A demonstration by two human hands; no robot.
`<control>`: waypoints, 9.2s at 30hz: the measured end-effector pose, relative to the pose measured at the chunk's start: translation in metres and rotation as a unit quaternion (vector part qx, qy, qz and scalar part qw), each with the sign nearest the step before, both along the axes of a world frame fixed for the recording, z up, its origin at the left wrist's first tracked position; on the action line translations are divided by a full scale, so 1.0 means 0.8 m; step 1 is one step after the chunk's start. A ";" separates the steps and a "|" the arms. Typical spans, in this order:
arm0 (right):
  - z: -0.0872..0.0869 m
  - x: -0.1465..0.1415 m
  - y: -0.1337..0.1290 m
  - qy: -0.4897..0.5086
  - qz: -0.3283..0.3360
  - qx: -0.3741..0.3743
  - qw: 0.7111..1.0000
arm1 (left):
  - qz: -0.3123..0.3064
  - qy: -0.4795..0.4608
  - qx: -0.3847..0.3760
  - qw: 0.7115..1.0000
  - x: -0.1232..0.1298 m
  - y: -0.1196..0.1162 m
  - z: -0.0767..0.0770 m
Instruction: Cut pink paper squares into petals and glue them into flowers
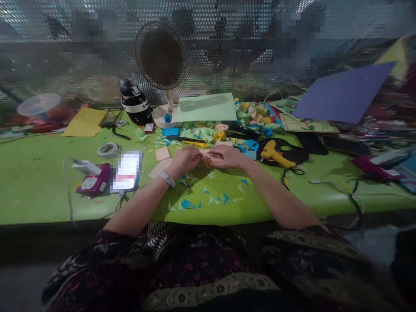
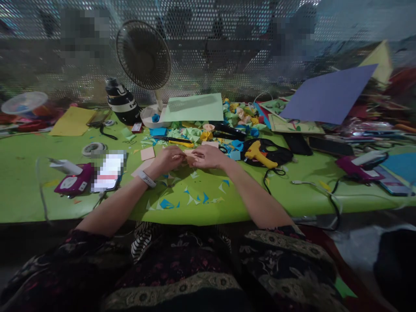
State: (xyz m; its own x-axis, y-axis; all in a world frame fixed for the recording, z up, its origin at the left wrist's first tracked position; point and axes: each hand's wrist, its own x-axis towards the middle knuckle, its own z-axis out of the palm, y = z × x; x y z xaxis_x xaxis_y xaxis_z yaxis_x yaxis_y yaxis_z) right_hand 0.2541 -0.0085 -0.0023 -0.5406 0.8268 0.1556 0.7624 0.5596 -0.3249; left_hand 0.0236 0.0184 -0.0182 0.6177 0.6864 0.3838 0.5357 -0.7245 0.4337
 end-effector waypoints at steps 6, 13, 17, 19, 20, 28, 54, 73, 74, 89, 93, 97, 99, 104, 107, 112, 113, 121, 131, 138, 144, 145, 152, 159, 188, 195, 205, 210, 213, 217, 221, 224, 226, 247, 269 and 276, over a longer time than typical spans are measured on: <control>-0.003 -0.005 0.002 -0.015 -0.011 0.009 1.000 | -0.009 -0.003 -0.012 1.000 0.000 0.000 0.001; -0.001 -0.004 0.003 -0.012 0.002 0.005 1.000 | -0.051 0.032 0.006 0.998 -0.003 0.000 0.004; -0.002 -0.003 0.003 -0.004 0.005 0.005 1.000 | -0.057 0.062 0.026 0.996 -0.006 0.000 0.006; -0.003 -0.003 0.003 0.000 0.008 0.006 1.000 | -0.063 0.080 0.042 0.994 -0.006 0.000 0.007; -0.003 -0.003 0.003 0.002 0.009 0.007 1.000 | -0.066 0.089 0.052 0.992 -0.006 -0.001 0.008; 0.001 -0.005 0.001 -0.005 0.003 0.003 1.000 | -0.049 0.146 0.100 0.983 0.000 -0.005 0.013; 0.002 0.003 0.006 0.040 -0.019 -0.049 0.998 | -0.015 0.066 0.053 0.996 -0.002 -0.002 0.008; 0.023 0.034 -0.001 0.103 -0.132 0.102 0.981 | -0.015 -0.102 0.148 0.984 -0.006 -0.003 0.012; 0.024 0.037 -0.002 0.106 -0.133 0.105 0.980 | -0.011 -0.110 0.147 0.983 -0.007 -0.004 0.012; 0.015 -0.001 -0.014 0.254 -0.090 0.261 0.927 | 0.058 -0.370 -0.326 0.868 0.009 -0.022 0.035; 0.017 -0.008 -0.020 0.207 0.004 0.266 0.942 | -0.031 -0.418 -0.572 0.705 0.013 -0.023 0.038; 0.009 -0.021 -0.021 0.215 0.014 0.246 0.945 | -0.044 -0.496 -0.586 0.640 0.016 -0.027 0.039; 0.006 -0.028 -0.023 0.246 -0.021 0.231 0.941 | -0.053 -0.500 -0.592 0.630 0.017 -0.029 0.038; 0.006 -0.039 -0.031 0.342 -0.093 0.163 0.921 | -0.111 -0.495 -0.598 0.621 0.017 -0.030 0.030; 0.007 -0.043 -0.033 0.384 -0.110 0.113 0.910 | -0.136 -0.493 -0.560 0.652 0.016 -0.029 0.023; 0.008 -0.046 -0.036 0.408 -0.122 0.068 0.902 | -0.125 -0.482 -0.520 0.694 0.017 -0.031 0.019; 0.008 -0.046 -0.036 0.410 -0.123 0.065 0.901 | -0.124 -0.482 -0.518 0.696 0.017 -0.032 0.019; 0.012 -0.047 -0.038 0.397 -0.117 0.064 0.908 | -0.118 -0.472 -0.515 0.706 0.017 -0.034 0.022; 0.012 -0.046 -0.039 0.387 -0.127 0.060 0.911 | -0.107 -0.472 -0.519 0.705 0.018 -0.039 0.030; 0.014 -0.047 -0.040 0.395 -0.130 0.060 0.908 | -0.108 -0.468 -0.522 0.705 0.018 -0.038 0.030; 0.015 -0.047 -0.040 0.393 -0.134 0.055 0.908 | -0.119 -0.465 -0.520 0.706 0.017 -0.037 0.026; 0.015 -0.047 -0.040 0.394 -0.136 0.054 0.908 | -0.122 -0.465 -0.520 0.706 0.017 -0.038 0.027; 0.014 -0.047 -0.040 0.400 -0.140 0.051 0.904 | -0.115 -0.467 -0.524 0.703 0.018 -0.038 0.029; 0.013 -0.048 -0.041 0.403 -0.144 0.042 0.903 | -0.114 -0.467 -0.531 0.698 0.018 -0.037 0.025; 0.022 -0.049 -0.039 0.437 -0.143 -0.134 0.878 | -0.083 -0.473 -0.422 0.769 0.023 -0.035 0.018; 0.021 -0.049 -0.036 0.470 -0.128 -0.111 0.866 | -0.058 -0.494 -0.437 0.749 0.021 -0.032 0.023; 0.022 -0.038 -0.033 0.510 -0.142 -0.161 0.833 | -0.034 -0.418 -0.396 0.817 0.006 -0.023 0.036; 0.019 -0.038 -0.032 0.508 -0.154 -0.192 0.826 | -0.035 -0.408 -0.383 0.828 0.008 -0.026 0.037; 0.020 -0.037 -0.031 0.497 -0.159 -0.199 0.829 | -0.030 -0.406 -0.378 0.831 0.007 -0.025 0.037; 0.026 -0.034 -0.031 0.474 -0.150 -0.218 0.840 | -0.020 -0.399 -0.373 0.837 0.007 -0.023 0.035; 0.033 -0.029 -0.033 0.453 -0.143 -0.242 0.846 | -0.012 -0.410 -0.391 0.824 0.005 -0.022 0.035; 0.037 -0.025 -0.033 0.445 -0.140 -0.246 0.850 | -0.013 -0.415 -0.400 0.817 0.004 -0.020 0.037; 0.038 -0.021 -0.032 0.445 -0.136 -0.244 0.851 | -0.011 -0.418 -0.396 0.818 0.002 -0.018 0.037; 0.041 -0.013 -0.032 0.435 -0.108 -0.268 0.853 | -0.028 -0.341 -0.434 0.834 -0.009 -0.012 0.038; 0.029 -0.043 -0.038 0.495 -0.092 -0.316 0.804 | -0.014 -0.497 -0.457 0.738 0.012 -0.015 0.028; 0.023 -0.026 -0.034 0.424 -0.125 -0.048 0.896 | 0.015 -0.464 -0.487 0.740 -0.001 -0.006 0.032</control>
